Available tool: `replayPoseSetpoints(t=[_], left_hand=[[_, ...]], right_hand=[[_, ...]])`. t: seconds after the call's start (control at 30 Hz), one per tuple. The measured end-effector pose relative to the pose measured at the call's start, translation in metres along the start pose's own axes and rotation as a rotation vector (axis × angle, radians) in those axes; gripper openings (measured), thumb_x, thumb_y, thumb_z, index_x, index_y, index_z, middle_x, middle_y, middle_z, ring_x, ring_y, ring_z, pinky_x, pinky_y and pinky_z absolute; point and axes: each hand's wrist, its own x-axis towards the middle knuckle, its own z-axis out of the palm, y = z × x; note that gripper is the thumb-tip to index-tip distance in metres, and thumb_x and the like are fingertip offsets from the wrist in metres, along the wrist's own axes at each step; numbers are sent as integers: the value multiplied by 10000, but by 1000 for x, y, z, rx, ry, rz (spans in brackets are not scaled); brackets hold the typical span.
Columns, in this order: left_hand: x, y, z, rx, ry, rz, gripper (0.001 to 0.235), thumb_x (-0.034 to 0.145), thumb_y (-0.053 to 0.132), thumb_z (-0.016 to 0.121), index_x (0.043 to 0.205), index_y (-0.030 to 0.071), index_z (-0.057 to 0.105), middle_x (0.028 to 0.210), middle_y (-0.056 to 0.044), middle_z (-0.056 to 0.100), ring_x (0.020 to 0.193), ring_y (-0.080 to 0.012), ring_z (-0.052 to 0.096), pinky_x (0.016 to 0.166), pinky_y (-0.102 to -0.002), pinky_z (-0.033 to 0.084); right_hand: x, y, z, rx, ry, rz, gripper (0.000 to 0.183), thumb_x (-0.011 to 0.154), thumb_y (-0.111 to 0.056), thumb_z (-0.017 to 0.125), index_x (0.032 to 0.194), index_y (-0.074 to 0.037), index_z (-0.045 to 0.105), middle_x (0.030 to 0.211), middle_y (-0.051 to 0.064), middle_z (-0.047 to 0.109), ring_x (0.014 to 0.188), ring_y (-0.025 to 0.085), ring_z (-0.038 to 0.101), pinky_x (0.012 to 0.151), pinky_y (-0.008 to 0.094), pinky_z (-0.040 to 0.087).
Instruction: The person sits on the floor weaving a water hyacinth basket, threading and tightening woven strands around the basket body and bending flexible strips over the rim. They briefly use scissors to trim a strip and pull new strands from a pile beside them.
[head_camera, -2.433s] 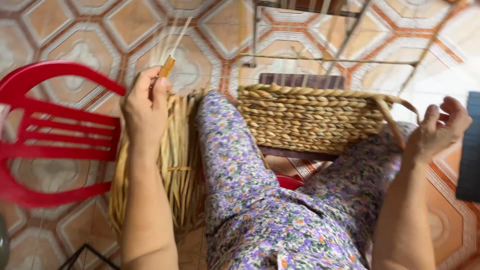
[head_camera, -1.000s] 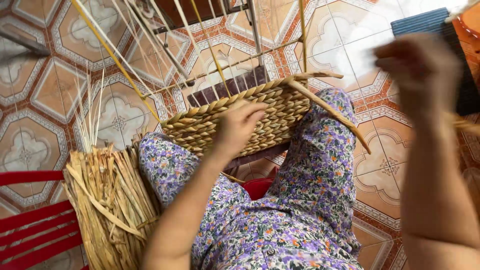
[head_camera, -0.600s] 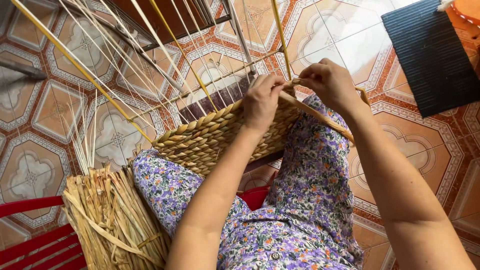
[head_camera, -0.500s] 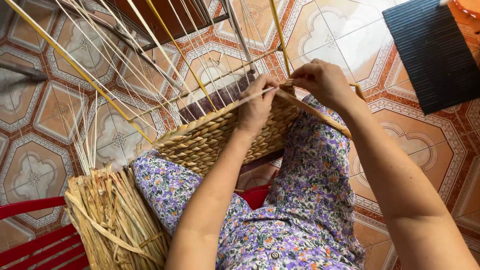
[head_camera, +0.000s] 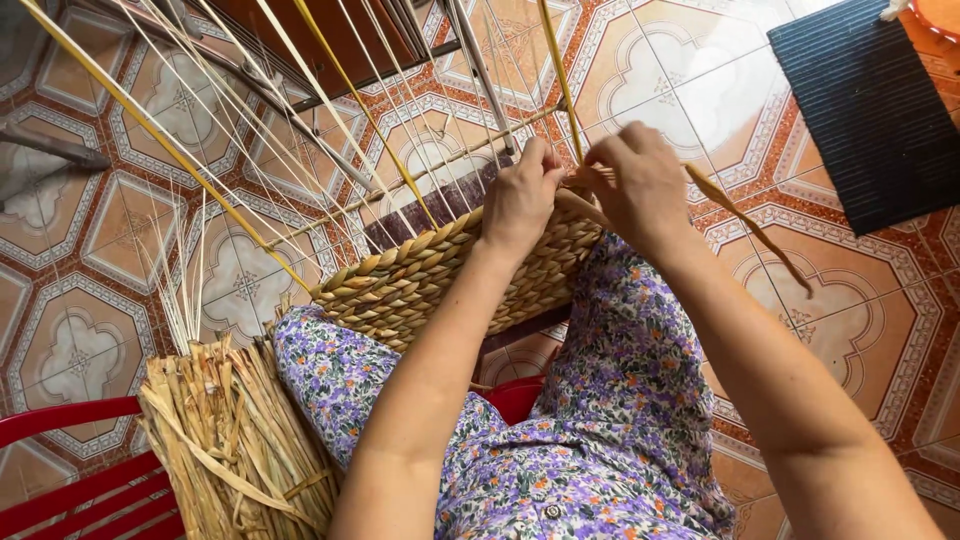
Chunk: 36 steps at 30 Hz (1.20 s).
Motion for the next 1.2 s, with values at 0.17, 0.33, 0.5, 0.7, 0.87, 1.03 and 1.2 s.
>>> replayPoseSetpoints(t=[0.17, 0.33, 0.5, 0.7, 0.87, 1.03, 1.2], left_hand=[[7, 1, -5, -202, -74, -59, 191, 972, 120, 678, 1039, 80, 503, 795, -82, 726, 622, -211, 760, 495, -320, 613], [5, 8, -11, -340, -135, -136, 196, 983, 109, 662, 1048, 72, 481, 797, -99, 743, 548, -175, 750, 418, -293, 587], [8, 4, -11, -249, -170, -180, 197, 1004, 171, 625, 1093, 79, 476, 850, -69, 766, 516, -154, 729, 407, -279, 598], [9, 5, -21, -263, -314, -118, 174, 1019, 239, 602, 1149, 127, 569, 875, -30, 772, 584, -145, 761, 565, -293, 642], [-3, 7, 7, 6, -136, 78, 140, 1003, 265, 651, 1054, 138, 622, 809, -58, 756, 613, -205, 744, 544, -335, 607], [-24, 15, 7, 70, 1, 150, 191, 1060, 211, 630, 1024, 42, 548, 825, -121, 735, 618, -269, 716, 529, -401, 581], [-27, 28, 6, 95, 168, 222, 184, 1011, 189, 648, 1001, 47, 531, 782, -160, 703, 661, -336, 708, 559, -455, 558]], right_hand=[[-27, 8, -15, 19, -304, 159, 266, 957, -396, 704, 990, -141, 770, 942, 92, 696, 818, 308, 692, 706, 459, 553], [-25, 12, -24, 196, -470, 239, 286, 947, -393, 674, 1024, -134, 768, 862, 95, 730, 755, 300, 715, 706, 446, 560], [-21, 8, -20, 113, -407, 156, 300, 917, -406, 720, 990, -119, 763, 832, 109, 723, 747, 314, 711, 665, 454, 558], [-12, 26, -25, 29, -379, 11, 203, 959, -376, 695, 976, -186, 763, 796, 42, 689, 727, 256, 643, 670, 417, 499], [21, 42, -6, -278, -40, -149, 202, 957, -433, 708, 945, -238, 757, 872, -9, 656, 838, 194, 574, 766, 344, 437], [18, 35, 24, -245, 77, -218, 196, 1066, -367, 737, 1114, -179, 768, 978, -19, 668, 882, 141, 554, 796, 323, 417], [17, 19, 19, 55, 186, -324, 247, 911, -185, 721, 1158, -184, 733, 1099, 53, 685, 950, 221, 607, 802, 353, 489]])
